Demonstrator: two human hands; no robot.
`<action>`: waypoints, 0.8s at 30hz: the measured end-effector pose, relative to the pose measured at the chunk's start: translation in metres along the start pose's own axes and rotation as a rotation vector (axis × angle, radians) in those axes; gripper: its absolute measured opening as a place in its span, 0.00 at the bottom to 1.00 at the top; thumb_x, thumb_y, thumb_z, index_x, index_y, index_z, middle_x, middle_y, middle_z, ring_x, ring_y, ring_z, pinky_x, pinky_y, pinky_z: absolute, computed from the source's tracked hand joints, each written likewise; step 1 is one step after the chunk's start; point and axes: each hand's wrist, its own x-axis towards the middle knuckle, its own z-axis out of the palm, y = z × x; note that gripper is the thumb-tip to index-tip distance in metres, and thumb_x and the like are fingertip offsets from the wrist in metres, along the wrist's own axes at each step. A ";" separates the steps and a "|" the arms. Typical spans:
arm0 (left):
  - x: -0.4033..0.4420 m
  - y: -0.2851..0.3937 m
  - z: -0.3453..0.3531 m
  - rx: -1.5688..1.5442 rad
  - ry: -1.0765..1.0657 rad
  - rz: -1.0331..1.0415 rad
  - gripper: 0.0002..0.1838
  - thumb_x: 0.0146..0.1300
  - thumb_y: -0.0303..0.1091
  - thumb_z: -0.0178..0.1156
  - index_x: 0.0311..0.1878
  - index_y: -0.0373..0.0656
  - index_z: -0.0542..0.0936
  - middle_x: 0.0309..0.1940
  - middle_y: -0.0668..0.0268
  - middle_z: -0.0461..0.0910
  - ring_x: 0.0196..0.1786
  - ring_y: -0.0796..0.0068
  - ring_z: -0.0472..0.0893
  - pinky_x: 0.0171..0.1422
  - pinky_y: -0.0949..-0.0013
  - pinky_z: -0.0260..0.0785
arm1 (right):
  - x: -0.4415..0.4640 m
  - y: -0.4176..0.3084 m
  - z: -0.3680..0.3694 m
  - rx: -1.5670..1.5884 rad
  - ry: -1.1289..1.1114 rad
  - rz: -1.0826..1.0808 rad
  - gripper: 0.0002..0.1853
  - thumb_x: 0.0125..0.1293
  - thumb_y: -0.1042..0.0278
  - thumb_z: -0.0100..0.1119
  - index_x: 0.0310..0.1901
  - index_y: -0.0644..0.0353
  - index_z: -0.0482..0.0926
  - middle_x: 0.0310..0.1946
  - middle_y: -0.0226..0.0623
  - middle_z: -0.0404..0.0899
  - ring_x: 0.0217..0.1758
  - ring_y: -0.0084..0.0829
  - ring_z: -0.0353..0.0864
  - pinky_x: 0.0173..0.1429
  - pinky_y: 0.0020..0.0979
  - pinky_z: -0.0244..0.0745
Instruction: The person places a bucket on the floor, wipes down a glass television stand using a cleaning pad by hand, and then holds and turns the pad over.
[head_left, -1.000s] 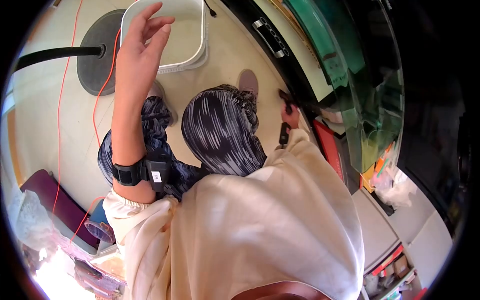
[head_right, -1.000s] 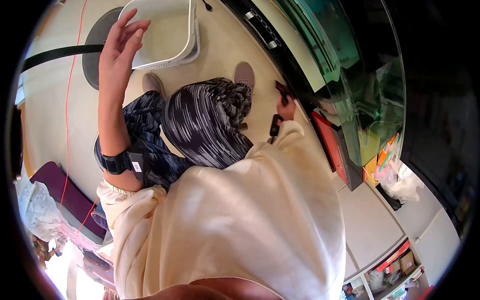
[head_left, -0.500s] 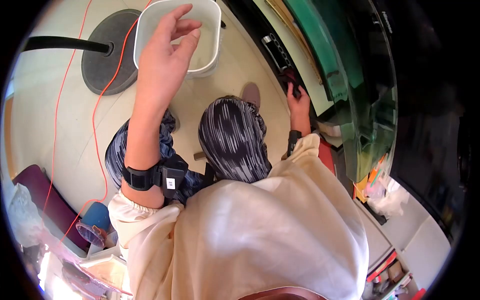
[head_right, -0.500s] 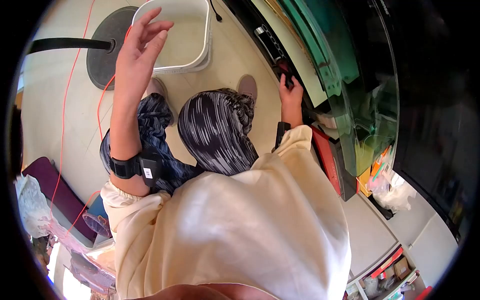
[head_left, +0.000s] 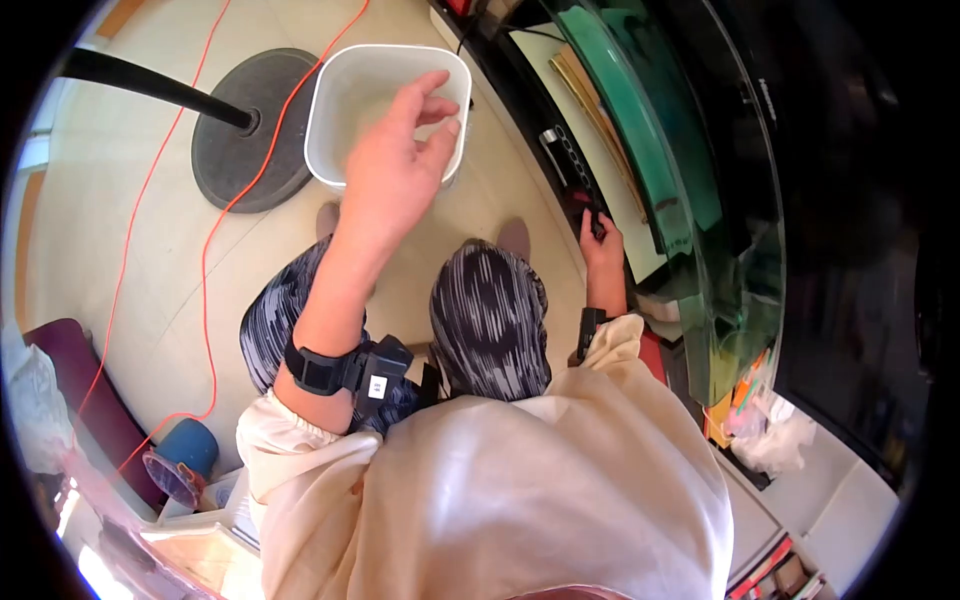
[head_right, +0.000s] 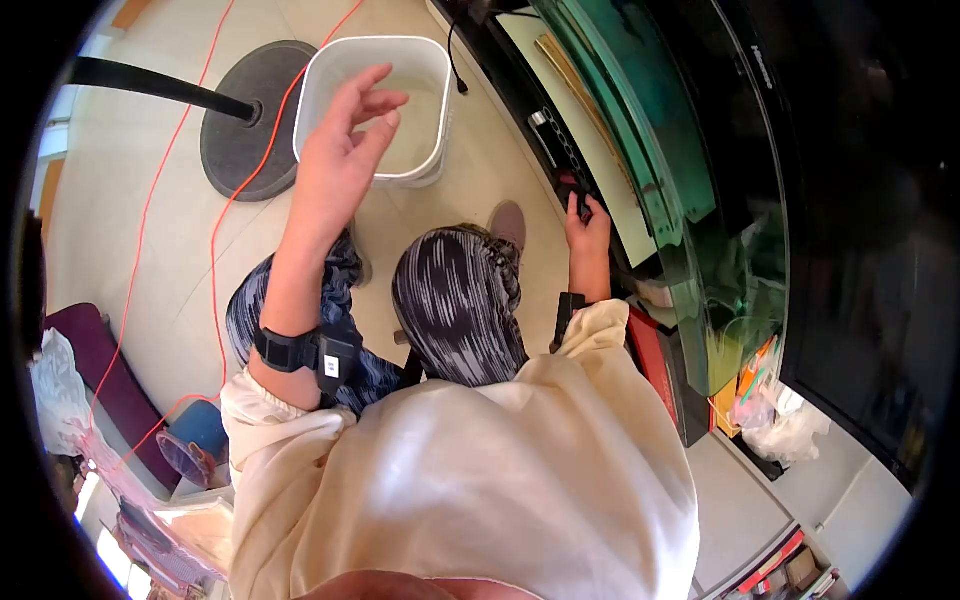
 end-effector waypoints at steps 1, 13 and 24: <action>0.001 -0.001 0.001 0.008 -0.002 0.005 0.21 0.64 0.28 0.53 0.61 0.44 0.68 0.46 0.65 0.78 0.51 0.78 0.75 0.47 0.75 0.68 | 0.002 0.005 0.009 -0.009 -0.023 0.008 0.18 0.56 0.64 0.66 0.40 0.72 0.78 0.23 0.34 0.76 0.26 0.28 0.72 0.39 0.23 0.74; 0.006 0.000 0.001 0.040 0.004 -0.001 0.22 0.61 0.32 0.54 0.60 0.46 0.68 0.47 0.61 0.78 0.45 0.64 0.79 0.48 0.68 0.72 | -0.015 0.117 0.140 -1.315 -0.612 -1.158 0.17 0.60 0.60 0.61 0.31 0.72 0.78 0.18 0.42 0.76 0.20 0.29 0.72 0.27 0.30 0.66; 0.010 -0.002 0.006 -0.022 0.004 -0.018 0.22 0.63 0.27 0.53 0.62 0.44 0.66 0.47 0.62 0.78 0.49 0.75 0.77 0.48 0.73 0.69 | 0.006 0.170 0.244 -1.224 -0.647 -1.181 0.22 0.52 0.54 0.67 0.33 0.71 0.79 0.20 0.43 0.78 0.21 0.36 0.74 0.30 0.31 0.71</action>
